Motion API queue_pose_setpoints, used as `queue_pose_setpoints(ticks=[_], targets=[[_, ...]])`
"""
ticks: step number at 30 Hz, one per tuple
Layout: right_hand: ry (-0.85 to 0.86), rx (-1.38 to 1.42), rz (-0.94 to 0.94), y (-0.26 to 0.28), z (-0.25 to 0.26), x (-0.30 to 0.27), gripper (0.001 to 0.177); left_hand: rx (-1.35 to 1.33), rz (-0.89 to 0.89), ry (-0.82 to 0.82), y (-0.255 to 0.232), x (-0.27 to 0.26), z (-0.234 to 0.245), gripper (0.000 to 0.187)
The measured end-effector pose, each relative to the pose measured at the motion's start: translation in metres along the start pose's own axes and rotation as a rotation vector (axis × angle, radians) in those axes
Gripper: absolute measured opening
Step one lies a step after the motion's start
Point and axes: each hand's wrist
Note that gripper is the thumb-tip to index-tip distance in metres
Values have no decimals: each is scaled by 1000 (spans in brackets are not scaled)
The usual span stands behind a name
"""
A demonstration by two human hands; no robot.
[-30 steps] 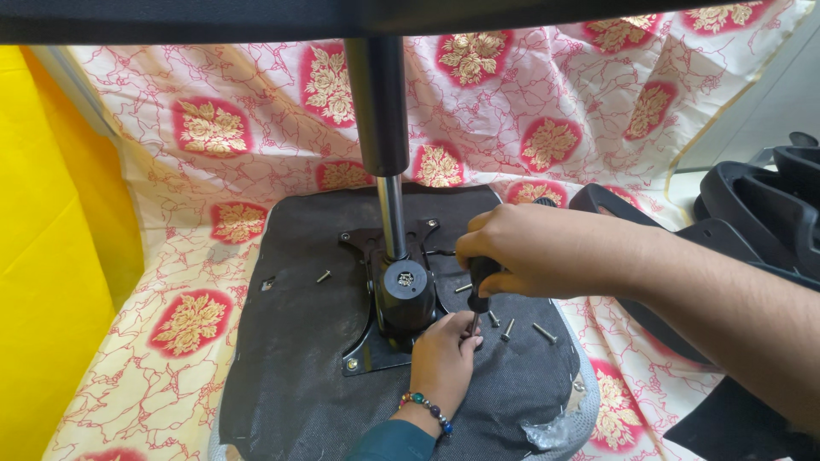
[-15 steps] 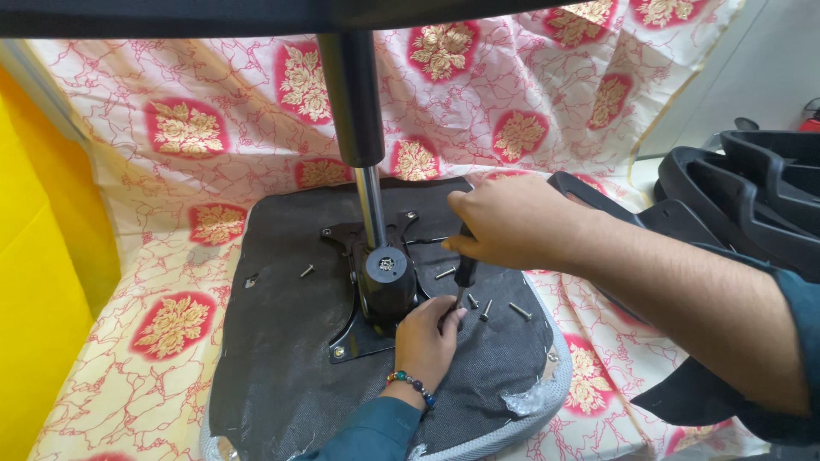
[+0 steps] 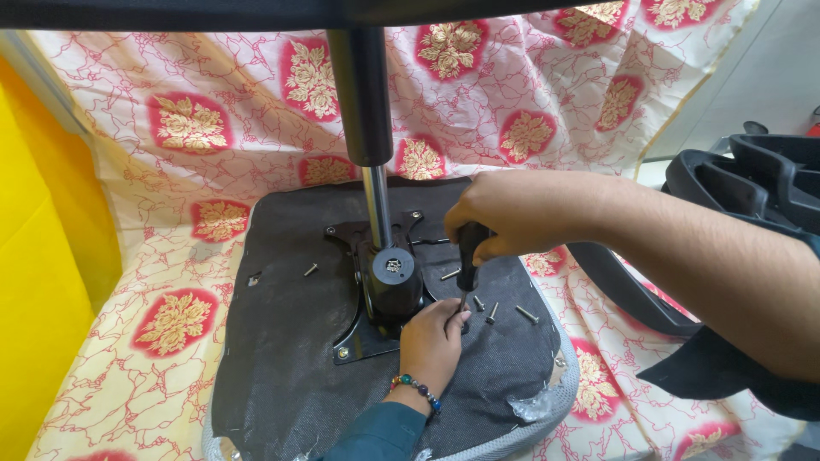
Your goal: The person uses a T-handle Allen key to tighten multiple screws on the underside of an office chair base. They systematically work through several screw holes, rotating the tool to secure the base plate to the central column.
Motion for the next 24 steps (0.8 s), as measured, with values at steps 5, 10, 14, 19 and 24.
queue_pose_setpoints(ticks=[5, 10, 14, 19, 24], targets=[[-78, -23, -8, 1, -7, 7, 34, 36, -16, 16, 1, 1, -1, 14], [-120, -72, -122, -1, -14, 13, 36, 42, -9, 19, -1, 0, -1, 15], [-171, -165, -185, 1, -19, 17, 43, 45, 5, 31, -3, 1, 0, 16], [-150, -224, -318, 1, -27, 19, 53, 22, 42, 20, -5, 0, 0, 15], [-228, -207, -265, -19, -38, 18, 63, -54, 36, 28, -2, 0, -1, 20]])
Point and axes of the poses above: each hand's wrist, its own x-axis towards the middle knuckle, its own z-axis out of the back of the hand, y = z × x, and after that the axes turned 3 degrees about -x, right-handed
